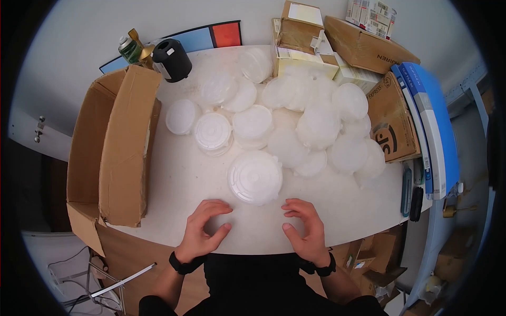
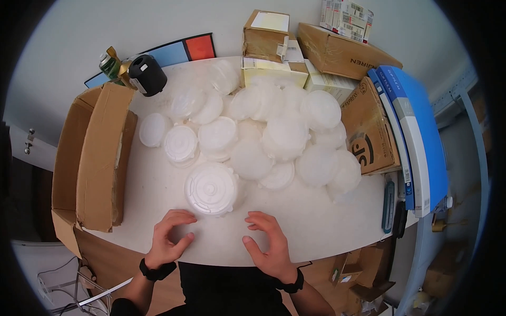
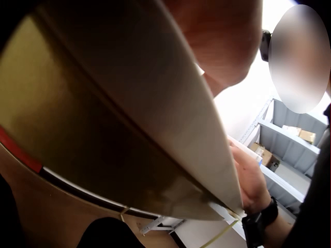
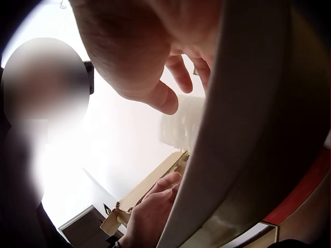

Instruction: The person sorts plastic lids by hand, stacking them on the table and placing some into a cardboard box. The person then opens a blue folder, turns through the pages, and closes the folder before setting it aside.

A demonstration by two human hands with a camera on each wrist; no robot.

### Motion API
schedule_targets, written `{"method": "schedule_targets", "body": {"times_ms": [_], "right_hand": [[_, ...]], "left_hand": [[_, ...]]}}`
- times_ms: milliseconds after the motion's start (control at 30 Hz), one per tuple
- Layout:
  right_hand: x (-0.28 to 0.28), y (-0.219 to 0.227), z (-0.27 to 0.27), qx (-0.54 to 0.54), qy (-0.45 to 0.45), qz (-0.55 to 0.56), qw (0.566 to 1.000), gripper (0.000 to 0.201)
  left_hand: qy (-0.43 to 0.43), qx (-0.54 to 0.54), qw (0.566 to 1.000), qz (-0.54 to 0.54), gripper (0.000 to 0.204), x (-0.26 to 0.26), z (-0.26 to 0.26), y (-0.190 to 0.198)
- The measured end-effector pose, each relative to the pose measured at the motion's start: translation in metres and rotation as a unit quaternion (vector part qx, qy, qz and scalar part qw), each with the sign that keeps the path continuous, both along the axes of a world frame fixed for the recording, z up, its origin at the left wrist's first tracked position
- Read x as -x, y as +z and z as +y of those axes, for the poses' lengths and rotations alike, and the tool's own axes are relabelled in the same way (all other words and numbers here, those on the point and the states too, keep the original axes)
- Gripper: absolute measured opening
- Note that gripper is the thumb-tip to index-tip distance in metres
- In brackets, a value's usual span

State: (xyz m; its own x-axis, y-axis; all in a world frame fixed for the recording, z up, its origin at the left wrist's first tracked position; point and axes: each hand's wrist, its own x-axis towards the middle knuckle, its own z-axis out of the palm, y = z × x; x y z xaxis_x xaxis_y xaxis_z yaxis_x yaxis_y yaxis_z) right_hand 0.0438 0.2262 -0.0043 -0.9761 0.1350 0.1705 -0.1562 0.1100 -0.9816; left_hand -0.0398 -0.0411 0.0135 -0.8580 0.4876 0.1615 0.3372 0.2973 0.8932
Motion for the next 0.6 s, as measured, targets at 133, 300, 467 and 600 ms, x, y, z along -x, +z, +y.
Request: {"method": "schedule_targets", "body": {"times_ms": [133, 300, 467, 600], "right_hand": [[-0.003, 0.0, -0.006, -0.081, -0.022, 0.0, 0.996, 0.036], [0.003, -0.002, -0.007, -0.069, -0.022, 0.007, 0.997, 0.032], [0.0, -0.004, -0.004, -0.058, -0.024, 0.009, 0.998, 0.027], [0.001, -0.005, -0.003, -0.063, -0.019, 0.009, 0.998, 0.025]], "left_hand": [[0.018, 0.006, 0.999, 0.027, 0.031, -0.005, 0.004, 0.001], [0.035, -0.017, 0.999, 0.013, 0.033, -0.006, 0.005, 0.004], [0.008, -0.022, 0.998, -0.061, 0.036, -0.004, 0.007, 0.011], [0.01, -0.011, 1.0, -0.022, 0.037, -0.008, 0.006, 0.008]]}}
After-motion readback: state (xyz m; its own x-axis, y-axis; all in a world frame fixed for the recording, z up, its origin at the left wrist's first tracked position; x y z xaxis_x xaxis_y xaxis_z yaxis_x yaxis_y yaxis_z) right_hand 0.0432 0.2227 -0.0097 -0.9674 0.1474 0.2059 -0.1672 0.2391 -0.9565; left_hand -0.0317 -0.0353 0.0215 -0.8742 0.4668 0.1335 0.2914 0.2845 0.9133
